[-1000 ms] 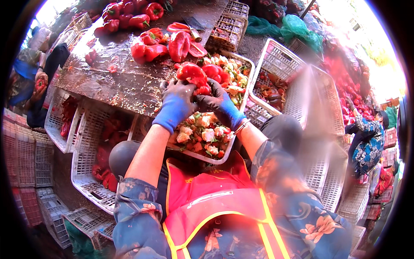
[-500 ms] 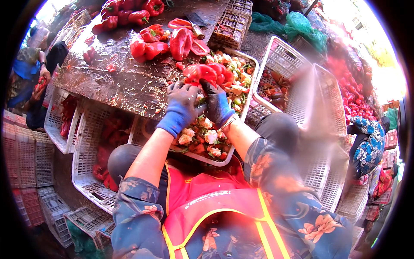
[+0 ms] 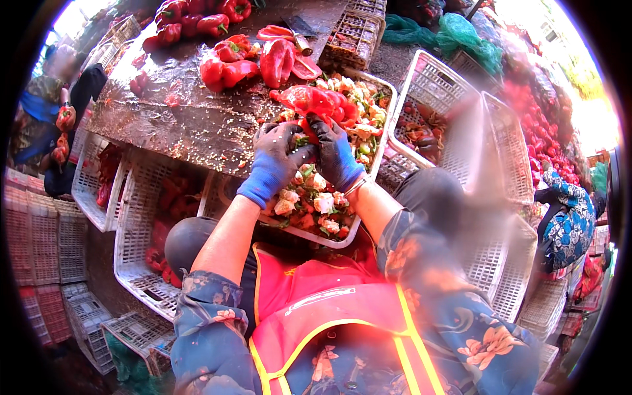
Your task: The person removes the stems and seeds from red bell peppers by hand and then chops the peppers using a large knife on a wooden surface.
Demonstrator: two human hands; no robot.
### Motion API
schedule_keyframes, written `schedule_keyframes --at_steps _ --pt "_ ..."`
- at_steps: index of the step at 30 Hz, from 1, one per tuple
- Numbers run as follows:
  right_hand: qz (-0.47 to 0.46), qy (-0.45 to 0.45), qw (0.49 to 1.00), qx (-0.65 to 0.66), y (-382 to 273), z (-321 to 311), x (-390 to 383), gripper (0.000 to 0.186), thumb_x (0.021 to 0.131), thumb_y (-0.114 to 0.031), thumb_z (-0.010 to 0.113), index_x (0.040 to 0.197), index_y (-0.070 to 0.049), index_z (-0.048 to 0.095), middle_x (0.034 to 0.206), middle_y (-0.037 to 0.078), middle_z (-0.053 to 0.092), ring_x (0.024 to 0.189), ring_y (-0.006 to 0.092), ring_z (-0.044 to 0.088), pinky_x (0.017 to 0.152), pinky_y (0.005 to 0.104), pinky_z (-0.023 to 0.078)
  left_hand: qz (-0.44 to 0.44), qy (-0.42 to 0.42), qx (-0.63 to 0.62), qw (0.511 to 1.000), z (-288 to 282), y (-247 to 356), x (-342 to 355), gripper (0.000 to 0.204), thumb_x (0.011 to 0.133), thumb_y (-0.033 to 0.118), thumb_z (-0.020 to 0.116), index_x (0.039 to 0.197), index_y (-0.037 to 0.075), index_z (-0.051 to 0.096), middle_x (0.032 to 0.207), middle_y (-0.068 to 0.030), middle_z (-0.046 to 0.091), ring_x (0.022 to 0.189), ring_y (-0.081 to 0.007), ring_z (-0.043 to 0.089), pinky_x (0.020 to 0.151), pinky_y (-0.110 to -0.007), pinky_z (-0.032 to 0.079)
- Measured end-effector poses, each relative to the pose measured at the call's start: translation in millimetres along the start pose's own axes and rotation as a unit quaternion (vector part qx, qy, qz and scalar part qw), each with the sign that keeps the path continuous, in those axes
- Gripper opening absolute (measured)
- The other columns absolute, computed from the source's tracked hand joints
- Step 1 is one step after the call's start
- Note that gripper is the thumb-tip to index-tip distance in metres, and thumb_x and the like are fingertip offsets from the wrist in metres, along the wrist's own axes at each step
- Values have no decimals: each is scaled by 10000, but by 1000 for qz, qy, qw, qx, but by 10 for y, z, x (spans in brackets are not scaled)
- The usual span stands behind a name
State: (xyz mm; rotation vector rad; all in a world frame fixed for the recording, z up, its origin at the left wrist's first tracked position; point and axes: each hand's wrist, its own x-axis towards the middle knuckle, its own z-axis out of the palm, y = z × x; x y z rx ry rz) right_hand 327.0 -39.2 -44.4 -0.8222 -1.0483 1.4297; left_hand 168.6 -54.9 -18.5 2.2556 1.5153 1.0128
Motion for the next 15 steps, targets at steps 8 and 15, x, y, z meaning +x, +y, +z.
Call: schedule_keyframes --at_steps 8,15 --pt "96 19 979 178 -63 79 80 254 1005 -180 641 1214 -35 658 1087 32 702 970 129 651 850 286 529 -63 71 -149 984 141 -109 -60 293 869 157 808 1087 18 670 928 -88 692 789 -191 646 743 -345 547" --pt "34 22 980 196 70 25 -59 336 1001 -86 595 1330 -23 625 1227 61 685 1131 171 654 1011 321 515 -249 192 -572 758 -72 -243 21 232 951 -17 686 1159 53 611 958 -15 670 827 -88 628 762 -233 542"
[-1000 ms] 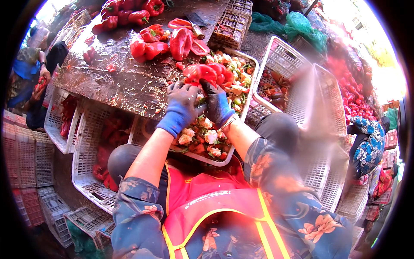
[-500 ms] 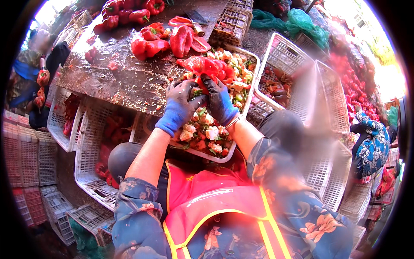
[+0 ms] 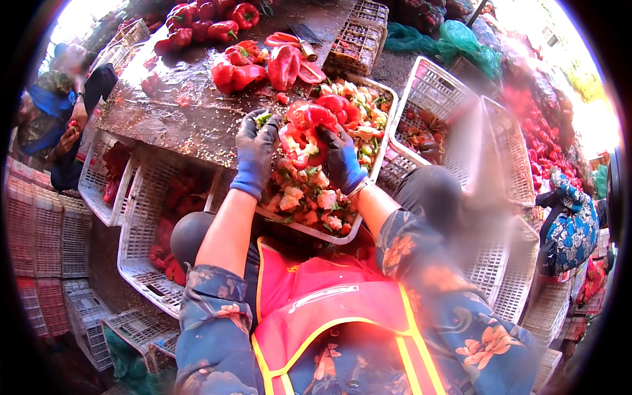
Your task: The person removes the stems and seeds from red bell peppers by hand and then chops the peppers using a large knife on a wooden surface.
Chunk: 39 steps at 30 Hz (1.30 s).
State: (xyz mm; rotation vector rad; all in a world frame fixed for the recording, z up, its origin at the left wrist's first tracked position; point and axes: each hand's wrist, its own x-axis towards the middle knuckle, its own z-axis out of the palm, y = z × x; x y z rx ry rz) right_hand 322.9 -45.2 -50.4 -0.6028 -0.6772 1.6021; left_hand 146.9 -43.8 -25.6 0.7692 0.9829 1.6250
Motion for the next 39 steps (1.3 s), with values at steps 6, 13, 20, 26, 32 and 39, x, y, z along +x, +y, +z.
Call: schedule_keyframes --at_steps 6,13,20,26,32,39 --pt "-50 -15 997 -54 -144 -7 57 375 1019 -139 634 1374 -27 594 1265 66 668 1131 145 641 1001 301 515 193 -255 434 842 164 552 -528 459 899 338 783 1227 37 672 1016 -134 682 856 -249 682 762 -358 567" --pt "-72 -20 986 -151 -91 175 -88 490 1013 -131 625 1473 -16 501 1338 88 633 1197 145 599 1052 292 472 282 -186 746 573 285 319 -479 461 771 521 802 1023 145 719 998 -126 709 934 -319 691 791 -458 531" --pt "-65 -12 959 -276 -112 200 -70 551 983 -167 668 1483 -11 495 1312 108 640 1173 165 585 1039 312 462 105 -263 755 592 280 136 -328 473 743 596 783 947 174 717 856 -108 744 789 -333 723 724 -459 571" --pt "-32 -4 971 -237 -68 88 -4 519 982 -177 665 1448 4 527 1272 106 677 1124 156 621 1003 309 489 120 -258 665 691 216 129 -333 386 730 470 829 904 136 743 849 -138 733 802 -353 713 723 -460 561" --pt "-119 -85 928 -343 -88 -24 29 502 973 -163 673 1428 8 545 1302 98 661 1168 149 602 1031 309 473 129 -232 603 752 95 -9 -337 355 753 394 841 959 116 764 801 -144 733 752 -344 716 680 -433 551" --pt "2 -118 966 -230 -305 1 -103 531 990 -205 674 1444 20 518 1401 96 599 1291 164 543 1116 311 414 86 -231 564 788 147 -30 -522 311 804 364 824 964 103 769 789 -137 734 703 -296 722 655 -385 544"
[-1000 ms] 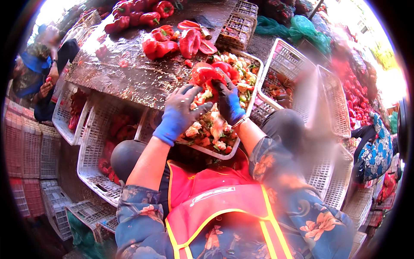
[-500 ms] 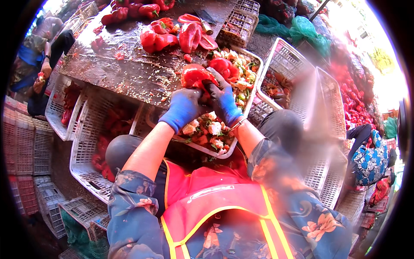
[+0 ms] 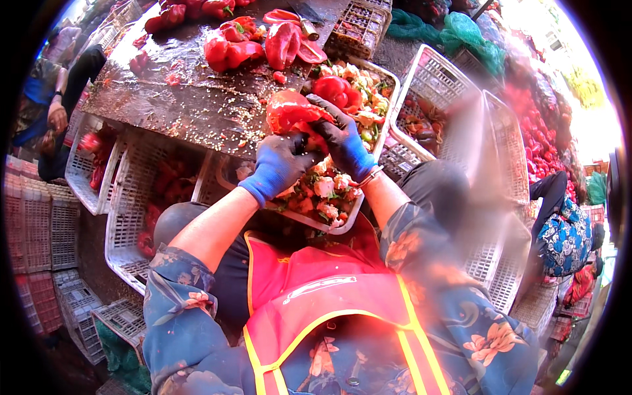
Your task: The person removes the stems and seeds from red bell peppers by hand and then chops the peppers using a large knife on a wooden surface.
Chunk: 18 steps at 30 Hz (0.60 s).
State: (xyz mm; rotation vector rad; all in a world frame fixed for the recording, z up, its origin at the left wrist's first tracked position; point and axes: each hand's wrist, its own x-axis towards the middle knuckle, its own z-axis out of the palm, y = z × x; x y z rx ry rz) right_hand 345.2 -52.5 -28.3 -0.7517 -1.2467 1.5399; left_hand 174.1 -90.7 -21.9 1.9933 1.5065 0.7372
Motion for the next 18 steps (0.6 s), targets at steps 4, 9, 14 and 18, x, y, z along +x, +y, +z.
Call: schedule_keyframes --at_steps 4,9,14,18 --pt "22 15 998 57 55 -129 -72 507 995 -157 673 1442 22 515 1322 82 646 1170 128 600 1032 292 487 64 32 -69 995 144 22 -25 329 808 364 824 990 96 768 799 -149 736 704 -306 720 659 -374 545" --pt "19 63 996 53 97 -202 -215 525 998 -136 651 1469 25 486 1401 103 591 1224 145 566 1061 296 457 3 -54 122 991 259 175 41 466 803 531 753 1004 112 716 889 -176 732 893 -407 701 823 -498 537" --pt "-5 119 987 -112 154 -214 -292 505 1000 -157 633 1464 0 509 1339 105 629 1177 156 599 1027 293 470 -67 -109 43 991 382 262 108 518 758 533 785 974 67 724 975 -205 727 958 -403 692 854 -494 537" --pt "-5 130 979 -157 95 -189 -306 474 997 -149 617 1436 5 531 1291 111 648 1136 147 607 993 280 485 -57 -75 36 995 477 271 83 481 747 497 801 951 69 718 982 -202 725 958 -393 694 837 -489 543"
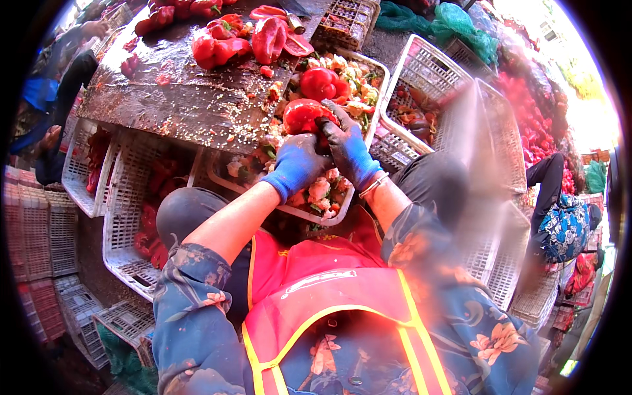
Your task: The person removes the stems and seeds from red bell peppers by hand and then chops the peppers using a large knife on a wooden surface.
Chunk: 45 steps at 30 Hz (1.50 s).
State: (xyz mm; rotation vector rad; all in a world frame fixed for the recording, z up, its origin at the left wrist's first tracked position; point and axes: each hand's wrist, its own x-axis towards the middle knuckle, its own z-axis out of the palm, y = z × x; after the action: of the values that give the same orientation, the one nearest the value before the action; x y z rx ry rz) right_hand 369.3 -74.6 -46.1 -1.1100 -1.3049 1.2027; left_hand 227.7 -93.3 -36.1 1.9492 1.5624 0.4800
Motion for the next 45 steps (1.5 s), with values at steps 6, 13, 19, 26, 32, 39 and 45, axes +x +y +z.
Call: schedule_keyframes --at_steps 6,13,19,26,32,39,45 --pt "68 -40 992 94 -117 -17 -14 501 967 -163 657 1418 13 528 1243 95 668 1081 147 640 933 278 516 40 26 13 999 50 35 -73 409 753 320 832 1015 37 694 975 -203 729 932 -388 702 821 -461 550" --pt "189 -88 954 214 -272 -82 43 526 933 -166 736 1408 -43 546 1201 44 687 1029 117 646 883 287 536 65 16 -111 992 23 -198 77 378 809 217 797 1111 25 675 1033 -200 732 988 -319 714 856 -421 547" --pt "96 -34 978 180 263 15 44 456 964 -124 668 1396 -27 562 1197 50 683 1044 126 631 930 288 513 85 -55 -245 964 59 -332 86 297 887 70 751 1157 -16 659 1054 -81 734 869 -140 670 799 -305 552" --pt "126 -9 946 297 310 102 -4 411 937 -51 638 1344 -14 594 1185 64 699 1039 143 655 945 296 516 -8 -54 -484 873 -206 -184 -38 128 941 21 670 1067 2 687 893 -49 692 727 -111 652 671 -259 539" --pt "0 62 982 181 200 -121 132 234 962 -36 608 1179 -31 696 1097 46 724 994 149 678 919 292 539 -18 -22 -526 850 -695 -132 -240 144 966 134 700 1080 46 693 886 -7 683 753 -82 624 695 -244 523" --pt "-20 -41 959 281 -1096 350 502 336 1015 -152 614 1332 -40 613 1217 71 694 1096 186 676 957 335 545 205 -54 -81 974 -184 -126 -347 354 886 311 773 1100 43 688 1057 -175 702 954 -338 686 843 -418 544" --pt "-49 -208 974 80 -1478 335 1045 549 961 -232 736 1445 -62 542 1286 89 653 1129 150 650 886 282 560 193 -27 31 980 -271 -132 -343 393 882 392 734 1143 103 677 1063 -156 688 959 -377 679 810 -462 549"
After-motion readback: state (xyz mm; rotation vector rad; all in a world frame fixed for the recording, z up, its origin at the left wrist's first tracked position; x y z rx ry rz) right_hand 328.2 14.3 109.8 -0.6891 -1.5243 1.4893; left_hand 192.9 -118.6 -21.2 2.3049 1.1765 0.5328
